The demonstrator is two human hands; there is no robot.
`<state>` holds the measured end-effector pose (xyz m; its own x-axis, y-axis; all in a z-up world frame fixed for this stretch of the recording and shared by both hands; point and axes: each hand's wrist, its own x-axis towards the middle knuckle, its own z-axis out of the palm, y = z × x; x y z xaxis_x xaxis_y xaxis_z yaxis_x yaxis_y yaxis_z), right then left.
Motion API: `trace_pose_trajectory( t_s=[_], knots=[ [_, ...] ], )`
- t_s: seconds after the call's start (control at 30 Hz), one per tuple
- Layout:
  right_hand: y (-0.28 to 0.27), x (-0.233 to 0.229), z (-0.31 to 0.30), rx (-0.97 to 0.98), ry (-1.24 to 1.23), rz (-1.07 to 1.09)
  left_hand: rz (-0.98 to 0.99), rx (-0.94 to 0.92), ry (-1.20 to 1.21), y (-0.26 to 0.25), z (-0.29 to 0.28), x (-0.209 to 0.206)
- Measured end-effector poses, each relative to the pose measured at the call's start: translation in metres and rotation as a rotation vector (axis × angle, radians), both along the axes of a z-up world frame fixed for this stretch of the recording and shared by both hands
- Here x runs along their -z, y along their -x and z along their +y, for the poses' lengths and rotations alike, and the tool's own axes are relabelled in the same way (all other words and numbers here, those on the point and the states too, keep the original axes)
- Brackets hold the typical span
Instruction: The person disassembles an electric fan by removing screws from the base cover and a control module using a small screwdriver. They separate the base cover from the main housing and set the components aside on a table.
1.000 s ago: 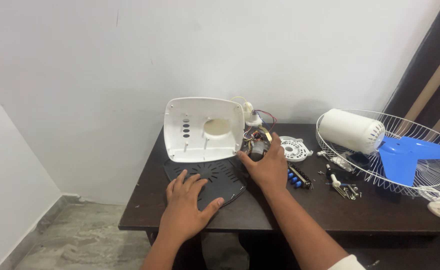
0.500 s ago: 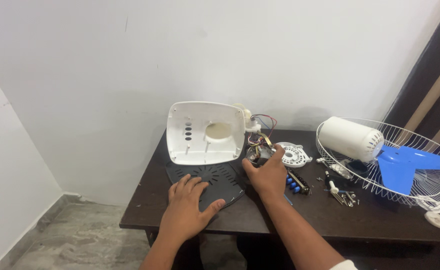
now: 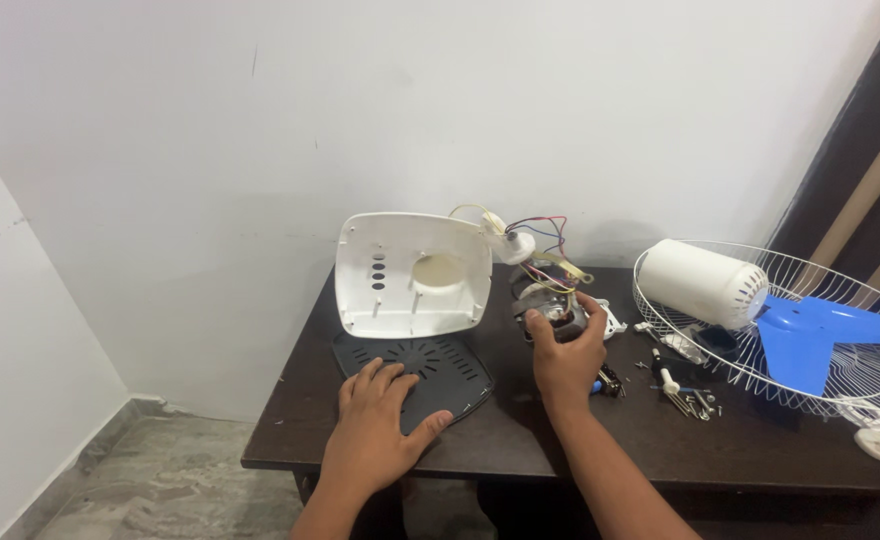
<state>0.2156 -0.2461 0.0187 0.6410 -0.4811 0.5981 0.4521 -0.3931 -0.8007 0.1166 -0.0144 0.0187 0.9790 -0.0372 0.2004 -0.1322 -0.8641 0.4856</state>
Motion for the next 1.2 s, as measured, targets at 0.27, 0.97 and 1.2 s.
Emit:
trace_pose_trajectory(
  t_s=[0.27, 0.97, 1.2],
  knots=[
    [0.012, -0.007, 0.003, -0.035, 0.054, -0.204, -0.090, 0.030, -0.009, -0.002, 0.003, 0.008],
    [0.208, 0.131, -0.072, -0.927, -0.291, 0.068, -0.458, 0.305, 1.121, 0.127, 0.018, -0.012],
    [0.217, 0.214, -0.075, -1.181, -0.229, -0.032, -0.407, 0.598, 0.237, 0.157, 0.015, -0.026]
  ],
)
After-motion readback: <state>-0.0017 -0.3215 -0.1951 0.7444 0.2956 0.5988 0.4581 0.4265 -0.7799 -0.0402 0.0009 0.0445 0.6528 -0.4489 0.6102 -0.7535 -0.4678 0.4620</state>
